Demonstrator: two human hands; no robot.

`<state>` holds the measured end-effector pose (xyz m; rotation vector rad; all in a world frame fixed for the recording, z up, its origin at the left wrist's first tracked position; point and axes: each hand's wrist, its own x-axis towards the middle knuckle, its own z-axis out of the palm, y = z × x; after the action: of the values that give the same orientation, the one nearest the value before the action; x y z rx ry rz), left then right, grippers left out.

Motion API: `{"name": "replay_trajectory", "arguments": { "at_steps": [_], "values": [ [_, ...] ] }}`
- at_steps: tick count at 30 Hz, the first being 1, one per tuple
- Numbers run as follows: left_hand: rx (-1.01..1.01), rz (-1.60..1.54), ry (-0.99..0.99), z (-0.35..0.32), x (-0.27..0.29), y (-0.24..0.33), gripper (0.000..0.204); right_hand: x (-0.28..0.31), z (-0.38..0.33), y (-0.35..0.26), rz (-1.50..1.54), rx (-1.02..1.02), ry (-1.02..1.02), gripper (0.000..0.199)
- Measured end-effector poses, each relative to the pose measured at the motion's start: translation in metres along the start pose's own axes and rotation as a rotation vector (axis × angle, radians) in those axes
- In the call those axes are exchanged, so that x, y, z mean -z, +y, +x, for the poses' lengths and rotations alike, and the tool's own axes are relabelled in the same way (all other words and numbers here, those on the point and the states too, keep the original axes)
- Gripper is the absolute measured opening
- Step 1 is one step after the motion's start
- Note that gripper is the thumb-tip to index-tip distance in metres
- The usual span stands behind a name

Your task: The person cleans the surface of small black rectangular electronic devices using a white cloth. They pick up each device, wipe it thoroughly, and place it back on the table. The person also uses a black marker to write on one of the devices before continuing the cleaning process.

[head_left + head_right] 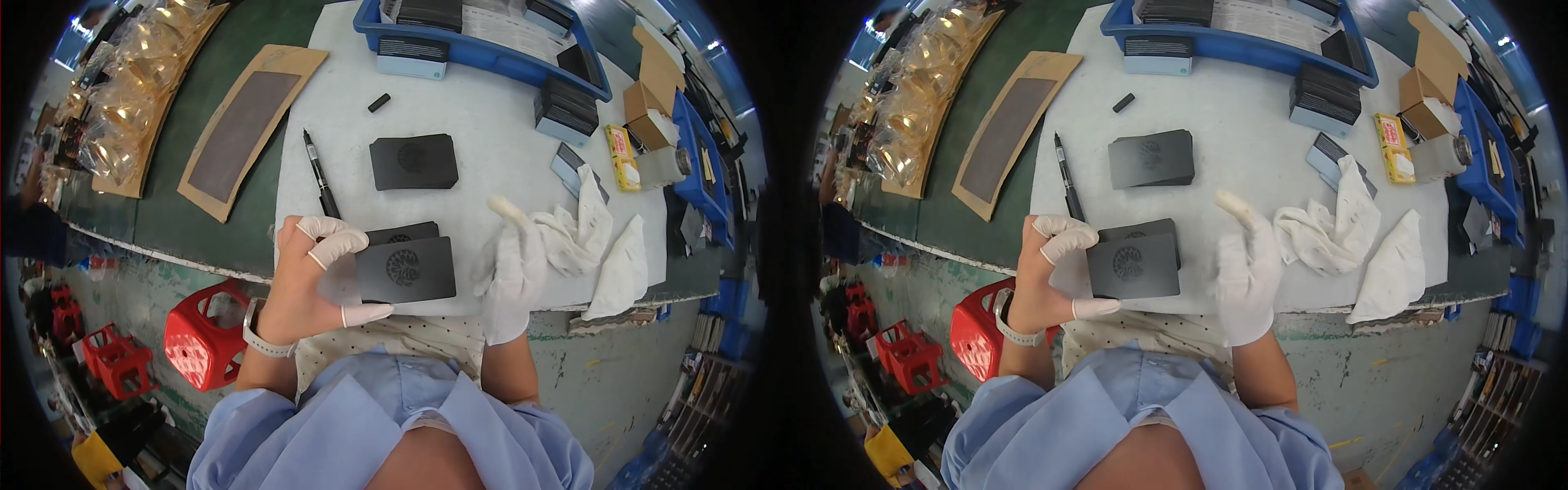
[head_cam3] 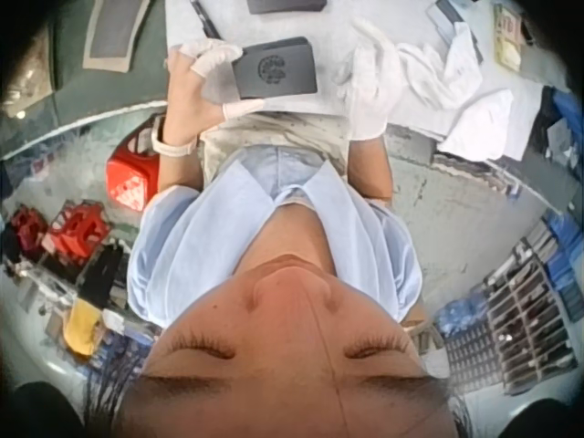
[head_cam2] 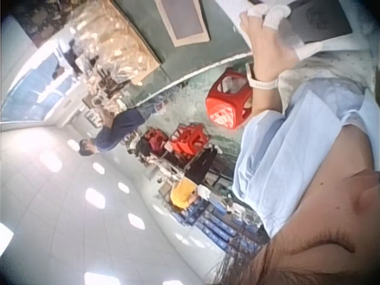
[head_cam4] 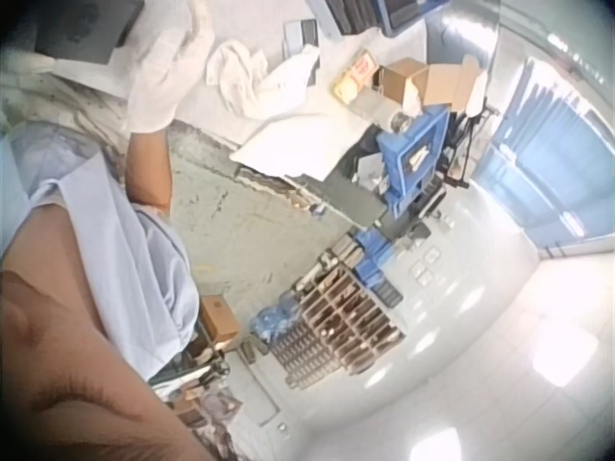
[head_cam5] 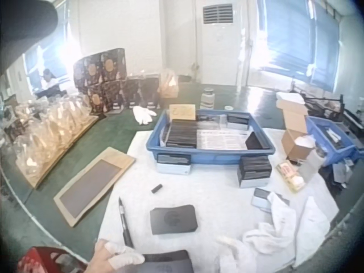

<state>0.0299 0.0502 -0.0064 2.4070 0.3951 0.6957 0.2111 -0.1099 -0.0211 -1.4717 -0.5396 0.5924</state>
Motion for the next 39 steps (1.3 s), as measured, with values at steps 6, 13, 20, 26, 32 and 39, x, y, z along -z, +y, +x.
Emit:
{"name": "replay_trajectory", "arguments": {
  "at_steps": [6,13,20,26,32,39],
  "values": [
    [-0.053,-0.107,-0.019,-0.005,-0.003,0.011,0.062,-0.012,-0.003,-0.017,0.026,-0.044,-0.3,0.03],
    [-0.063,-0.125,0.027,-0.014,0.005,0.014,0.065,-0.004,0.002,-0.028,0.143,-0.116,-0.058,0.021],
    [-0.043,-0.087,0.065,-0.026,0.012,0.013,0.062,-0.014,-0.011,-0.019,0.005,-0.035,-0.019,0.03],
    [-0.01,-0.041,0.077,-0.036,0.016,0.01,0.066,-0.033,-0.022,-0.024,0.074,-0.072,-0.337,0.046],
    [0.101,-0.095,0.111,-0.044,0.014,0.006,0.092,-0.044,-0.02,-0.02,0.143,-0.031,-0.146,0.045],
    [0.12,-0.072,0.091,-0.055,0.015,-0.005,0.093,-0.038,-0.017,-0.014,0.125,-0.079,-0.166,0.043]
  ]
}}
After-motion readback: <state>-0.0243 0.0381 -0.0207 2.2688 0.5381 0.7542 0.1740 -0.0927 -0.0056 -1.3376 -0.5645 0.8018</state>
